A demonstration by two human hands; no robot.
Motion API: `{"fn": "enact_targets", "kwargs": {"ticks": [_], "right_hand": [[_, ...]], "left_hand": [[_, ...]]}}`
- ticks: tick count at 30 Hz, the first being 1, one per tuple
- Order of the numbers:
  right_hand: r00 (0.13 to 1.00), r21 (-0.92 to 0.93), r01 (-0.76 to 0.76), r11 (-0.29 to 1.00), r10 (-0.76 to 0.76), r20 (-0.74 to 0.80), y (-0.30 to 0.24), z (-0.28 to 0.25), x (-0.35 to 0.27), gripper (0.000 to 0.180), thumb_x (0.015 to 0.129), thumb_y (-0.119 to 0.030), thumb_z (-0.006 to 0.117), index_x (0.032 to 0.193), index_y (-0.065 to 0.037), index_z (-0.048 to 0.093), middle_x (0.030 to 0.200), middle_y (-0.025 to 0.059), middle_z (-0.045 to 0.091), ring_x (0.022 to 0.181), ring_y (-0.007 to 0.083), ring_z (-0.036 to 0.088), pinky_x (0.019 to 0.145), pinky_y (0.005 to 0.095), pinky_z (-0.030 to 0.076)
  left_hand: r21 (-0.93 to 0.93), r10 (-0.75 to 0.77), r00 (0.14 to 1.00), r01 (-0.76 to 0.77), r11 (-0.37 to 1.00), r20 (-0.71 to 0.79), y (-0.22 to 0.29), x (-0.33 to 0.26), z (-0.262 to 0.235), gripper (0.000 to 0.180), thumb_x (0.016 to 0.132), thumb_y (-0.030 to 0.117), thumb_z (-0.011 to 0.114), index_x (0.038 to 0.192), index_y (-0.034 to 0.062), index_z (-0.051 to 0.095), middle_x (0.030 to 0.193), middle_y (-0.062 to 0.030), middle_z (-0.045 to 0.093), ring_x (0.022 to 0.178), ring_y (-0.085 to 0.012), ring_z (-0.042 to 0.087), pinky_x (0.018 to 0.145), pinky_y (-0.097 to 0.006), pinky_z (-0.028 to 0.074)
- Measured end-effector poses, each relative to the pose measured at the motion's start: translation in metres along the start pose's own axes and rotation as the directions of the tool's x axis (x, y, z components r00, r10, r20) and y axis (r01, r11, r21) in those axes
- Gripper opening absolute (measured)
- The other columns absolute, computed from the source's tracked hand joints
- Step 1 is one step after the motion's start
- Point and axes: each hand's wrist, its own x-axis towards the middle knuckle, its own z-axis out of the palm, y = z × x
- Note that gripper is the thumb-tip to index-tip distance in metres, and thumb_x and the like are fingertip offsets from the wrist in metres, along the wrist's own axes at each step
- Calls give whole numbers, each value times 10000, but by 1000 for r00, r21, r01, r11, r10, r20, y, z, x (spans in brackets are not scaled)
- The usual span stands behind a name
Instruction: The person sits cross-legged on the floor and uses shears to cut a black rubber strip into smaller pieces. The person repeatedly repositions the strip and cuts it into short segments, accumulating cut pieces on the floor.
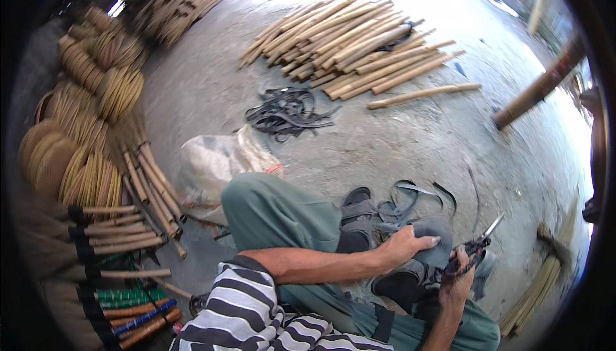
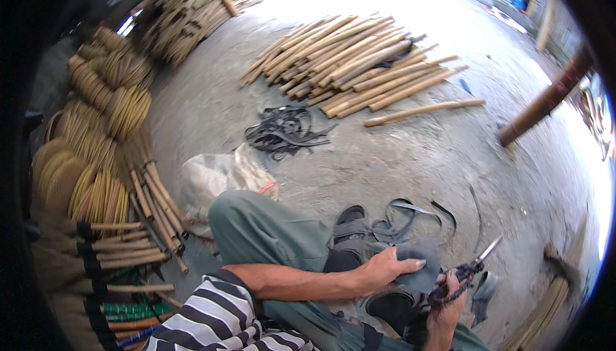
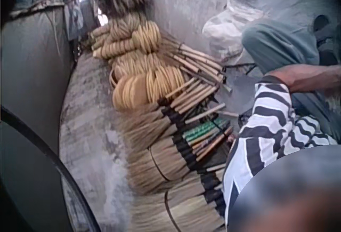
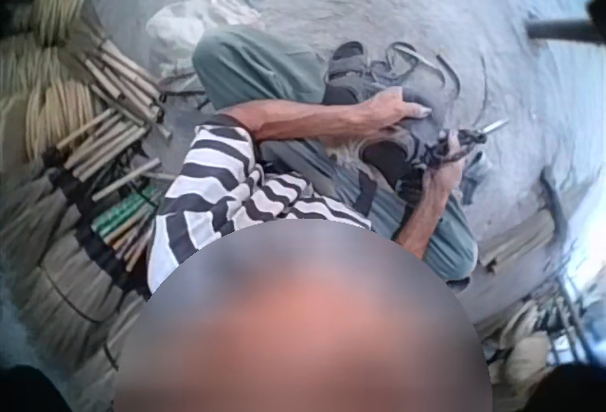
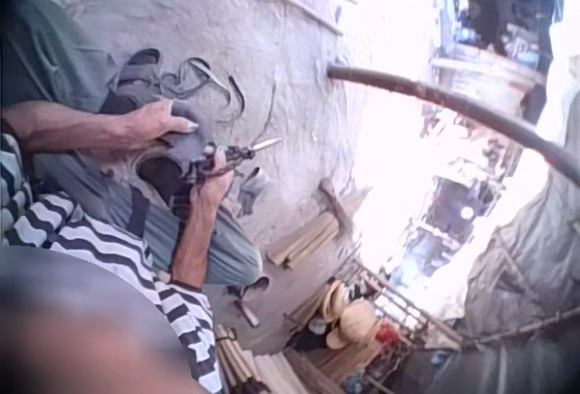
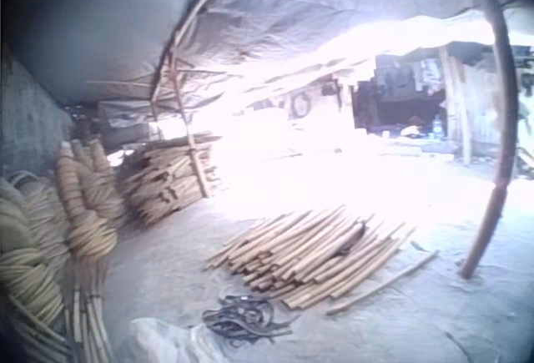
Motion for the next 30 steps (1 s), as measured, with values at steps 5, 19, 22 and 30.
{"fn": "enact_targets", "kwargs": {"ticks": [5,19,22,30], "right_hand": [[984,-176,30,984,2,179,11,13,-3,270,1076,-355,618,1033,-99,544,754,21,563,654,128,558,590,272,468],[961,-568,191,801,-33,276,39,13,-2,395,1096,-462,554,1020,-75,548,720,9,537,606,120,519,567,272,407],[947,-654,242,717,-27,321,36,13,-4,410,1095,-468,548,1017,-65,545,725,10,535,612,113,514,567,268,398],[933,-702,319,637,-79,352,29,26,-12,442,1085,-490,556,1050,-49,550,708,27,546,585,126,513,538,292,399]], "left_hand": [[-260,-50,984,3,966,-172,9,12,-33,214,1004,175,694,1138,8,707,1036,-48,747,887,-134,695,825,-302,567],[-236,-28,954,-46,971,-300,10,27,-60,408,935,194,772,1208,-17,554,1105,-125,665,978,-200,657,820,-380,568],[-213,0,965,-58,975,-261,6,32,-66,445,930,196,772,1215,-48,533,1119,-151,652,985,-205,648,806,-381,570],[-263,45,946,-135,955,-320,19,29,-58,161,966,131,734,1047,-9,733,949,-80,751,810,-182,715,750,-361,604]]}}
